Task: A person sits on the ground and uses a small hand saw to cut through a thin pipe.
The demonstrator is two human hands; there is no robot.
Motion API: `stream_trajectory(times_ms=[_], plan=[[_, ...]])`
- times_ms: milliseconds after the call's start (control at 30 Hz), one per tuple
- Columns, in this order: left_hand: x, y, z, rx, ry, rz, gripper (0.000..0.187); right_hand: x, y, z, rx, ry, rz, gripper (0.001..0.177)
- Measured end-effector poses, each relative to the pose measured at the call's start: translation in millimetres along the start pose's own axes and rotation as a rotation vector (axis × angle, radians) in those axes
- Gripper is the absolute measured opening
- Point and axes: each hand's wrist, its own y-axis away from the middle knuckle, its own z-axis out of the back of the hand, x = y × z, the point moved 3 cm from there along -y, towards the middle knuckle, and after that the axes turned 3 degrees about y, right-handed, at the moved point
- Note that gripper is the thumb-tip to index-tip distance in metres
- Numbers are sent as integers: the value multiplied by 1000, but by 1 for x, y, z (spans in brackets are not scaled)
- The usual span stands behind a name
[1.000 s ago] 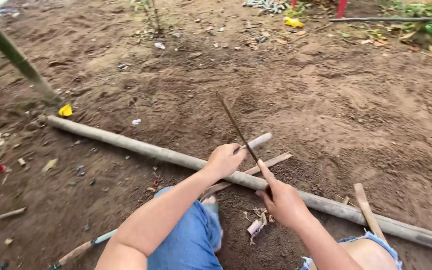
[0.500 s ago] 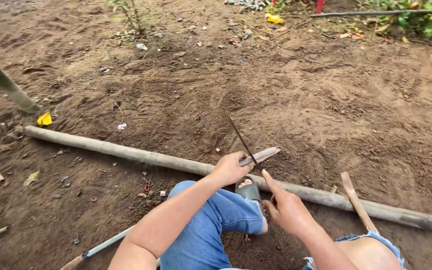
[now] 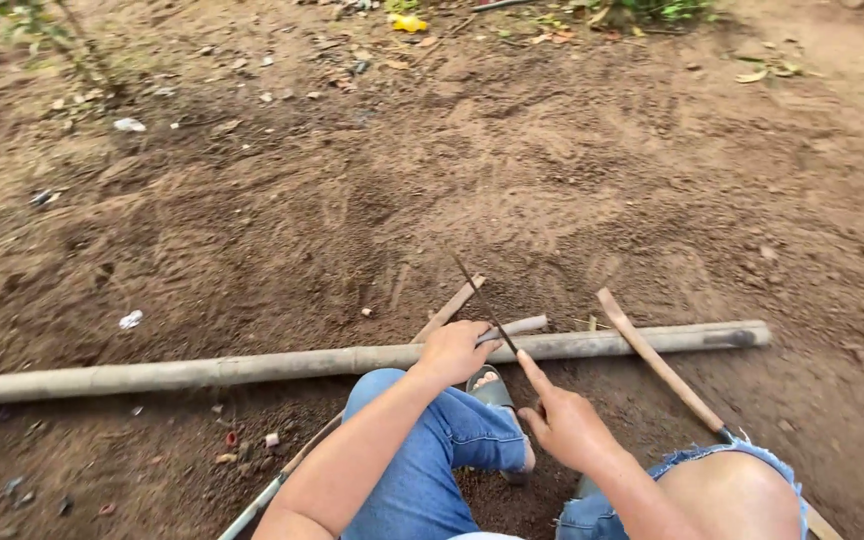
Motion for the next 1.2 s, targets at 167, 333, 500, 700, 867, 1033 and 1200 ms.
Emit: stream_trajectory(times_ms=[167, 333, 500, 700, 867, 1033, 1200], plan=[[-1, 11, -10, 215, 83, 51, 34, -4, 19, -29, -17, -24, -37, 91], [-3, 11, -3, 227, 111, 56, 33, -4, 24, -43, -85, -25, -51, 92], [9, 12, -7, 183, 104, 17, 35, 20, 29, -33, -44, 30, -45, 93], [19, 21, 3, -30, 67, 11, 33, 36, 23, -34, -128, 69, 38, 95], [25, 37, 20, -229, 193, 52, 27, 47, 20, -39, -202, 27, 132, 93], [53, 44, 24, 42, 125, 230, 37, 66, 16, -34, -74, -45, 198, 89], [67, 65, 39, 39, 130, 328, 36, 78, 10, -45, -7, -39, 293, 88]])
